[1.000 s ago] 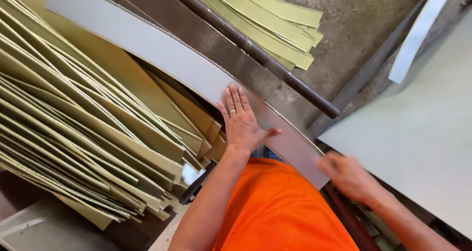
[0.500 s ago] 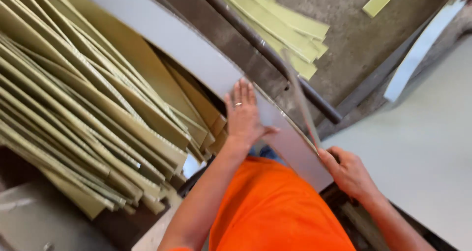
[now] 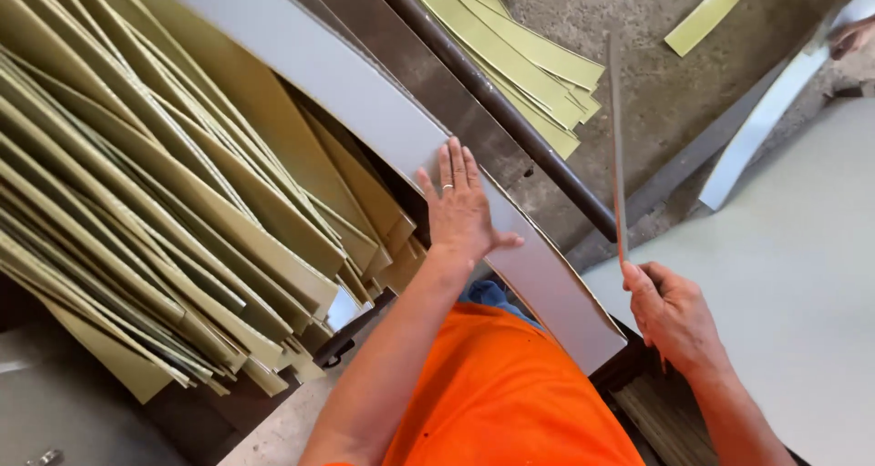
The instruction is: Trimming the edges of curved metal plates or strips using a thin metal bar to scrape off excess material.
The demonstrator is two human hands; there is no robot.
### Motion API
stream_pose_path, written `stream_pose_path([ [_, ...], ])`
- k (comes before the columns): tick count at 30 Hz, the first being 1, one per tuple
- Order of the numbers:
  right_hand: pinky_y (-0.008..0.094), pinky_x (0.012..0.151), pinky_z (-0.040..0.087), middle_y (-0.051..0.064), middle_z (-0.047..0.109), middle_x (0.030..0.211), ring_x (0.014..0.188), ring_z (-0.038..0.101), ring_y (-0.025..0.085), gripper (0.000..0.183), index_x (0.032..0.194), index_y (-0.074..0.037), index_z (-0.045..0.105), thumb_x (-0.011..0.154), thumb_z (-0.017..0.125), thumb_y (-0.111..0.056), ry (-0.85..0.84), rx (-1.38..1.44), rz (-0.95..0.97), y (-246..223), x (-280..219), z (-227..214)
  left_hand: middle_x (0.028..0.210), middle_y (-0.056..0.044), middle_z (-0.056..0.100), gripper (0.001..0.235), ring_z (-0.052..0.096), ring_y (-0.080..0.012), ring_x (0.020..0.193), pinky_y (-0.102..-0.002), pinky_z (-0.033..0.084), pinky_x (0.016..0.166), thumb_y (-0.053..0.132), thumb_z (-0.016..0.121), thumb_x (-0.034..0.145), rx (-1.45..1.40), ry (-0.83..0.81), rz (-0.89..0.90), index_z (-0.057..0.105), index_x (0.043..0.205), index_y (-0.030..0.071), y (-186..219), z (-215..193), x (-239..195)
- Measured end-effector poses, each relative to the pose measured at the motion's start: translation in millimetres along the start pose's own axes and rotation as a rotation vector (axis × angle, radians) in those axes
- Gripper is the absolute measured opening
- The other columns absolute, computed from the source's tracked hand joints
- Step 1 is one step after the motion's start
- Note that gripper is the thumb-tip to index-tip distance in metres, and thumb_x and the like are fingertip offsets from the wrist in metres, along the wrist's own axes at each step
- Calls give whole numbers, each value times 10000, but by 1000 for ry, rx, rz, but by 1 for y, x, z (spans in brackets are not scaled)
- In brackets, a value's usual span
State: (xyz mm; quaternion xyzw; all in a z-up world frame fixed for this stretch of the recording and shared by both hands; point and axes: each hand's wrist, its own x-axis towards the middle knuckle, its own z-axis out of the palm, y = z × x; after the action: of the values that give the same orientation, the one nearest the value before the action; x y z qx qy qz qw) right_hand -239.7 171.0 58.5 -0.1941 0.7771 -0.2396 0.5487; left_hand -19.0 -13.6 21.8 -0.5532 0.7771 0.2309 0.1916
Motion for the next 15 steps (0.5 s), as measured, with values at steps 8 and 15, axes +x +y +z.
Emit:
stream_pose_path([
  [8, 352, 495, 426, 63, 555, 625, 544, 497, 153, 444, 984, 7, 701, 992, 598, -424, 6, -258, 40, 20, -2, 6, 1698, -201, 33, 1573, 25, -327, 1582, -634, 52, 1234, 771, 857, 475, -2, -20, 101, 118, 1587, -61, 27, 29, -26],
  [15, 394, 564, 505, 96, 679, 675, 608, 598, 190, 416, 1081, -55, 748, 946, 613, -425, -46, -389, 151, 10, -21, 2, 1693, -208, 74, 1565, 56, -353, 1577, -559, 76, 1265, 748, 876, 466, -38, 79, 63, 144, 1585, -66, -6, 18, -11],
])
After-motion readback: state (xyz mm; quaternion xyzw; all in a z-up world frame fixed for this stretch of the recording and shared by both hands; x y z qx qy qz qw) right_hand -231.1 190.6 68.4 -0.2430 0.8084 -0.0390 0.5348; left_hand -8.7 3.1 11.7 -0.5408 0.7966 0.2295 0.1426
